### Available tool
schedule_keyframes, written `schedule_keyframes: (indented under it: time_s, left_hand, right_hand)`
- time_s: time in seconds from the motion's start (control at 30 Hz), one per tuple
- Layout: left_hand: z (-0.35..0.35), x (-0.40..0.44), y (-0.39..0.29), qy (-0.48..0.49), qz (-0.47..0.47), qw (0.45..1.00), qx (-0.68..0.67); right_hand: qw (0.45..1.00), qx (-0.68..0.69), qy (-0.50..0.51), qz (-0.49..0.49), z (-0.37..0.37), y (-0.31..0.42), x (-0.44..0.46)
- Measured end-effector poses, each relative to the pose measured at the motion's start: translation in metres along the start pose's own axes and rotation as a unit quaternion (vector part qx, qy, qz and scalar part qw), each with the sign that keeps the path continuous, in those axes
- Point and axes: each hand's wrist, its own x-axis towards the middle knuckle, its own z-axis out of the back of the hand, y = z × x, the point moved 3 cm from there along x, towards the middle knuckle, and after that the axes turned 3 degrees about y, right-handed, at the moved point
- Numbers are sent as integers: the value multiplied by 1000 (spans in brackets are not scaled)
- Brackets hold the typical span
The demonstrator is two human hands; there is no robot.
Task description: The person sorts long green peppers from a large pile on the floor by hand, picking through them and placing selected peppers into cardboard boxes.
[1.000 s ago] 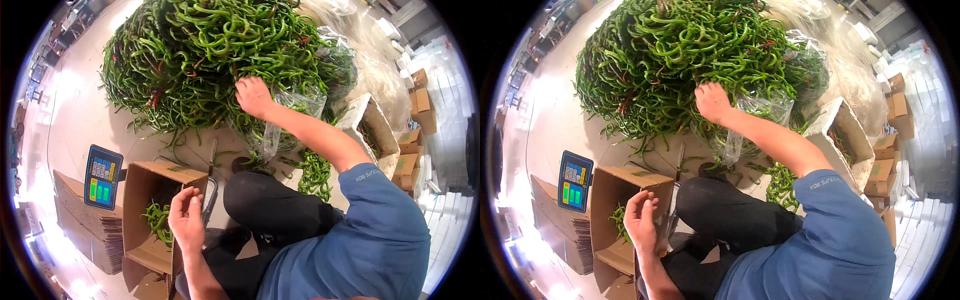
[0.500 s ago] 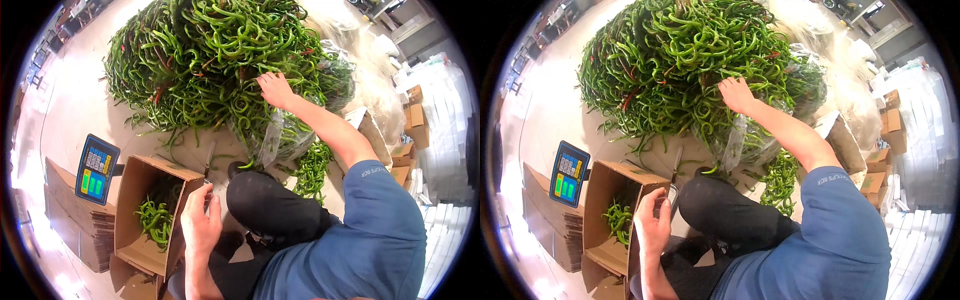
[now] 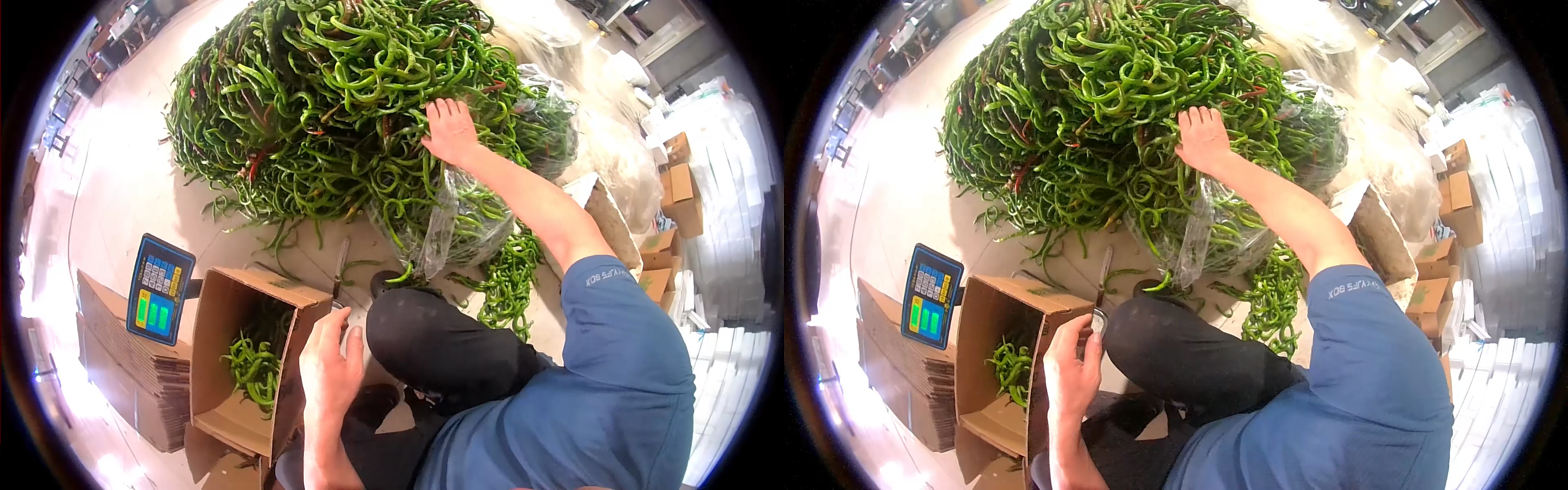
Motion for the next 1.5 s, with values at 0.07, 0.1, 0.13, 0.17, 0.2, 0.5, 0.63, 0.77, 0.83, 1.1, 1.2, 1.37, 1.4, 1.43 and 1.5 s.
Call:
schedule_keyframes:
  time_s: [0.07,0.1,0.13,0.17,0.2,0.5,0.63,0.77,0.83,1.1,1.2,1.37,1.4,1.43,1.5]
  left_hand:
    - [-1,0,-1,0,-3,1000,5]
    - [-1,0,-3,2,-4,1000,7]
    - [-1,1,-4,4,-6,1000,10]
    - [-2,1,-4,6,-9,1000,11]
    - [-4,2,-4,7,-13,1000,11]
    - [-7,6,-8,11,-37,999,35]
    - [-6,3,-5,19,-32,999,31]
    - [1,0,-9,12,-39,998,38]
    - [3,-1,-9,14,-37,998,40]
    - [-4,-2,-6,40,-38,998,29]
    - [-7,-3,-6,45,-34,998,34]
    - [-7,-5,-3,40,-29,998,47]
    - [-6,-5,-5,35,-36,997,51]
    - [-7,-5,-6,31,-43,997,53]
    - [-8,-5,-5,34,-44,997,49]
  right_hand:
    - [999,-28,-25,38,-9,-5,6]
    - [997,-51,-10,62,-9,-3,10]
    - [994,-74,6,84,-9,-2,12]
    - [993,-77,45,78,-10,-1,19]
    - [993,-55,74,73,-5,3,23]
    - [997,29,73,15,-13,11,17]
    - [989,92,118,-8,-2,3,6]
    - [982,98,163,-1,13,-14,-30]
    - [983,95,153,28,8,-26,-50]
    - [991,87,99,34,-14,-29,-81]
    - [988,66,141,4,-29,-24,-65]
    - [979,148,133,-44,4,-22,-57]
    - [978,142,143,-50,15,-26,-59]
    - [981,158,108,-43,19,-31,-64]
    - [977,208,37,-6,23,-51,-73]
